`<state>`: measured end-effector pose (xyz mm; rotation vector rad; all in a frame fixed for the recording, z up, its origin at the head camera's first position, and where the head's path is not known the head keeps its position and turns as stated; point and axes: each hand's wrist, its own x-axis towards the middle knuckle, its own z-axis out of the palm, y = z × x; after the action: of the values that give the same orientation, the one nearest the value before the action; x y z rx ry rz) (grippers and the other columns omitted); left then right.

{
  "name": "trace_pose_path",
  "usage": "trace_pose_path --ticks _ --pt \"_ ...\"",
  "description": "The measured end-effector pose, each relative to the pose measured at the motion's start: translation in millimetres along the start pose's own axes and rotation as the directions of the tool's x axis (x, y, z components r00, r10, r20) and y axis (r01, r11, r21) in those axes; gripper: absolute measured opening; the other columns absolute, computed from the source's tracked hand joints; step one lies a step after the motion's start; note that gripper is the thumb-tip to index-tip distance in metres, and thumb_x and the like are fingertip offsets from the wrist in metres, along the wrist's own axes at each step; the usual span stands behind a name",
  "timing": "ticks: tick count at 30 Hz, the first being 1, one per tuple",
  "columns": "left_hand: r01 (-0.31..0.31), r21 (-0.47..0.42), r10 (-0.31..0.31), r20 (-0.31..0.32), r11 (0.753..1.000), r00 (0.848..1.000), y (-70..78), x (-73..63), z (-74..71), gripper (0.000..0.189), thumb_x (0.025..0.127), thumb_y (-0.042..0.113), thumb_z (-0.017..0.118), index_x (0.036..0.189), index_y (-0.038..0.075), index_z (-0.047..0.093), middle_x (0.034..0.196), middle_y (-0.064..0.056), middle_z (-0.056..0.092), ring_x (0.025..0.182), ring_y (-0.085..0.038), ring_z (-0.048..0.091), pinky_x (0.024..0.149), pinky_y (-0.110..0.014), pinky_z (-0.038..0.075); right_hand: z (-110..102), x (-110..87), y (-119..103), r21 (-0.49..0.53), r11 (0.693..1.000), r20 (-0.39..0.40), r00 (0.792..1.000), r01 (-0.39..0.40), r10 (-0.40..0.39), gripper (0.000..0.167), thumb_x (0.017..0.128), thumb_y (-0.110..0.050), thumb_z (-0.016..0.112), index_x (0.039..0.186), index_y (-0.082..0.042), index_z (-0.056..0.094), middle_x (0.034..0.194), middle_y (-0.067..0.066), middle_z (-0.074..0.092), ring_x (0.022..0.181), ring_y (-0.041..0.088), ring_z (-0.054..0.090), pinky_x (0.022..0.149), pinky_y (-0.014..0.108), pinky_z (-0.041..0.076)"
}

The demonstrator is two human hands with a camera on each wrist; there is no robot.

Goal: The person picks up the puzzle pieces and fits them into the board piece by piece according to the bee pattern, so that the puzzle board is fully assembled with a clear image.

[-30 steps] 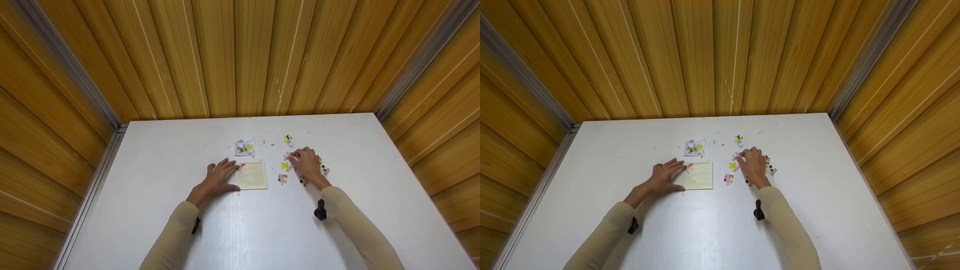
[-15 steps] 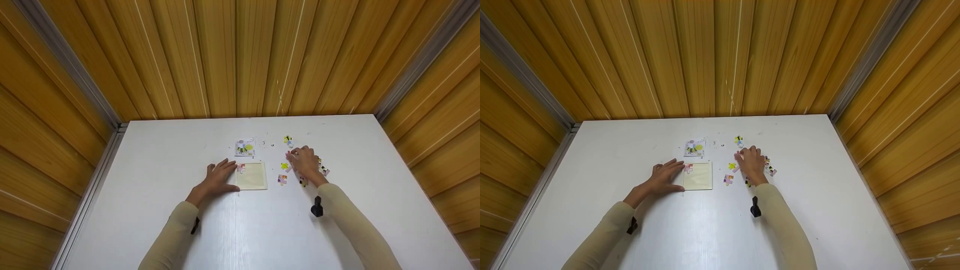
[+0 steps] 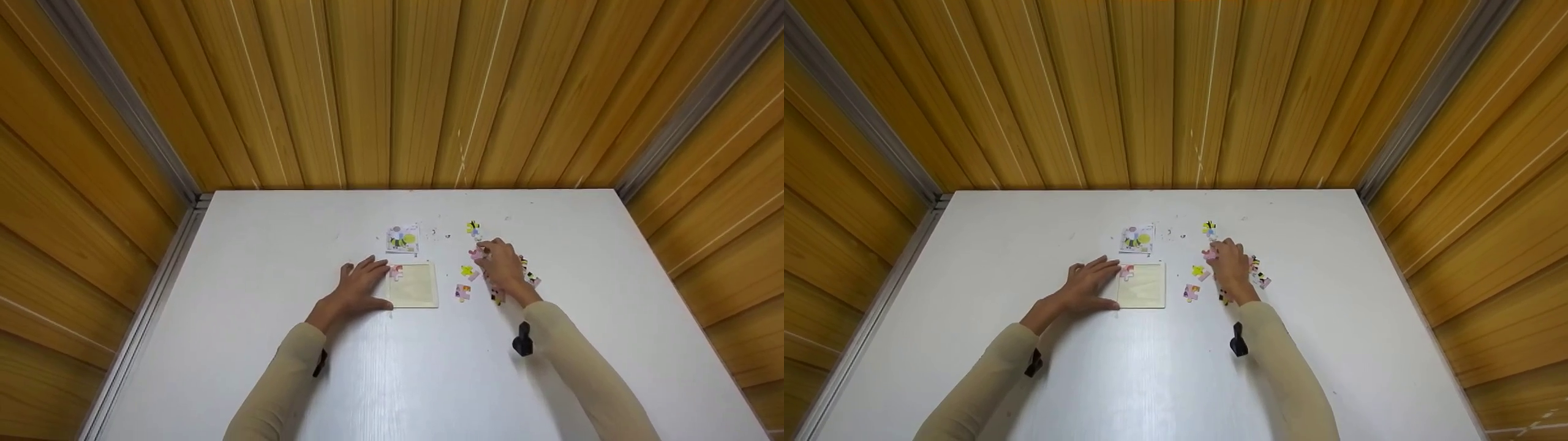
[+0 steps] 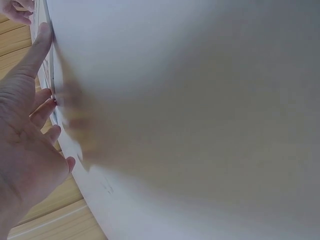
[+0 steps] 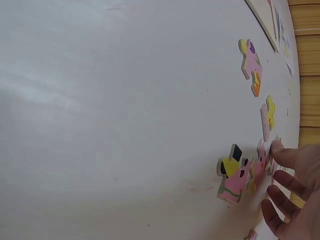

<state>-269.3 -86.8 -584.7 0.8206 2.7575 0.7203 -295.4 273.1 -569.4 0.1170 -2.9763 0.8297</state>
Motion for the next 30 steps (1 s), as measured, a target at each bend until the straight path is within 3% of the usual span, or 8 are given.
trace_pose_path --ticks 8,26,30 --pt "-0.008 -0.002 0.008 -0.018 1.000 1.000 -1.4 3.1 0.7 0.091 0.081 0.049 0.083 0.153 0.009 0.046 0.164 -0.008 0.040 0.157 -0.035 0.024 0.116 -0.070 0.018 -4.1 -2.6 2.2 0.006 1.000 0.011 1.000 0.024 -0.024 0.031 0.100 -0.010 0.064 0.127 0.005 0.068 0.126 0.028 0.060 0.120 0.046 0.055 0.099 0.059 0.048" --pt "-0.005 0.012 0.005 -0.009 1.000 1.000 -0.8 -0.8 1.3 0.090 0.083 0.051 0.081 0.154 0.009 0.045 0.164 -0.008 0.039 0.157 -0.036 0.023 0.117 -0.068 0.018 -5.4 -7.2 1.3 -0.037 0.999 0.065 0.998 0.009 -0.007 0.032 0.106 -0.013 0.053 0.135 0.001 0.060 0.128 0.025 0.057 0.120 0.040 0.055 0.103 0.060 0.044" --pt "-0.018 0.011 0.018 -0.007 1.000 1.000 -0.1 -0.7 0.7 0.089 0.083 0.050 0.080 0.153 0.008 0.045 0.164 -0.009 0.039 0.157 -0.036 0.024 0.116 -0.069 0.019 -6.6 -8.8 -0.5 -0.055 0.997 0.042 0.998 0.052 -0.050 0.031 0.106 -0.011 0.054 0.133 0.002 0.060 0.125 0.024 0.059 0.115 0.039 0.058 0.099 0.058 0.048"
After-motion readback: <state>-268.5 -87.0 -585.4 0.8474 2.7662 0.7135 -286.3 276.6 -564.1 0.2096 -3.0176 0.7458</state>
